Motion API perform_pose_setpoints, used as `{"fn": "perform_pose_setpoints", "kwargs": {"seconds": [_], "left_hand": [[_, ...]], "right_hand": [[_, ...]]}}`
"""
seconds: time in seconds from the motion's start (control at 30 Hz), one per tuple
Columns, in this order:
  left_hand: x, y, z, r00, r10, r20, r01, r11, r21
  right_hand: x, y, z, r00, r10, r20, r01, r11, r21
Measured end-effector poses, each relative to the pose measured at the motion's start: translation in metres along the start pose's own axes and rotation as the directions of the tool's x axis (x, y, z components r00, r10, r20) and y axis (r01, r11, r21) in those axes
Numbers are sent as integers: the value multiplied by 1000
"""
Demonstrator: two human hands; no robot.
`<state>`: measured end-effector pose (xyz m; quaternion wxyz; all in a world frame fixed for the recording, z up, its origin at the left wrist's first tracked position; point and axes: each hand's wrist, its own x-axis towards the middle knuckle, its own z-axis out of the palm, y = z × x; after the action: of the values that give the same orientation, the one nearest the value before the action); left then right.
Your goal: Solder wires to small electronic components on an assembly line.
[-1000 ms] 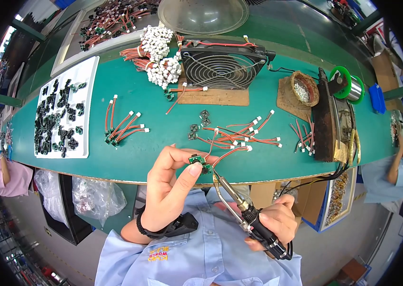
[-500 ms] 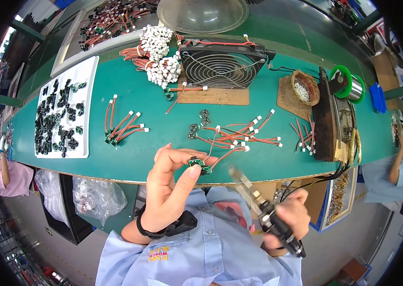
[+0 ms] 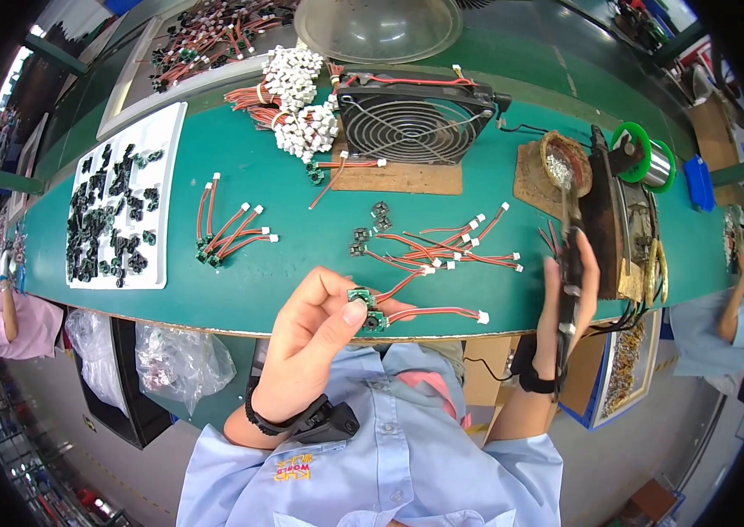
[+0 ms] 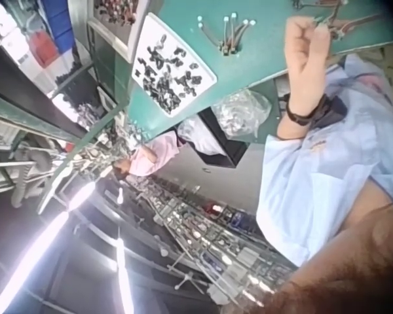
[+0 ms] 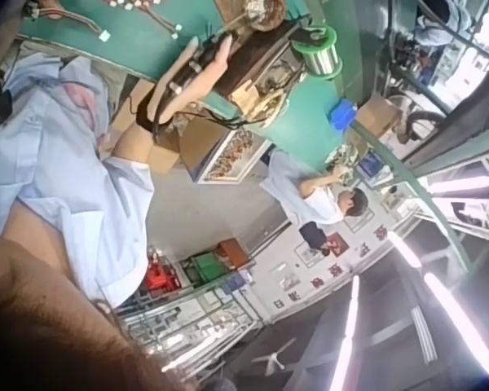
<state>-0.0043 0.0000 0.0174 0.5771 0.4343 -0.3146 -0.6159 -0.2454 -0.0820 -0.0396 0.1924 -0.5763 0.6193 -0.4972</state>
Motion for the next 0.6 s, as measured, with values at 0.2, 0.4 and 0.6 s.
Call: {"fn": "perform_pose_setpoints", "kwargs": {"seconds": [0.2, 0.4, 0.6], "left_hand": [[5, -2, 5, 997, 74, -31, -74, 997, 27], [8, -5, 3, 996, 82, -23, -79, 991, 109], [7, -5, 2, 995, 104, 3, -103, 986, 134]], "right_hand": [[-53, -16, -26, 991, -119, -68, 131, 971, 202], [-63, -38, -36, 821, -534, 201, 437, 815, 380], [-71, -44, -35, 801, -540, 259, 421, 815, 398]]}}
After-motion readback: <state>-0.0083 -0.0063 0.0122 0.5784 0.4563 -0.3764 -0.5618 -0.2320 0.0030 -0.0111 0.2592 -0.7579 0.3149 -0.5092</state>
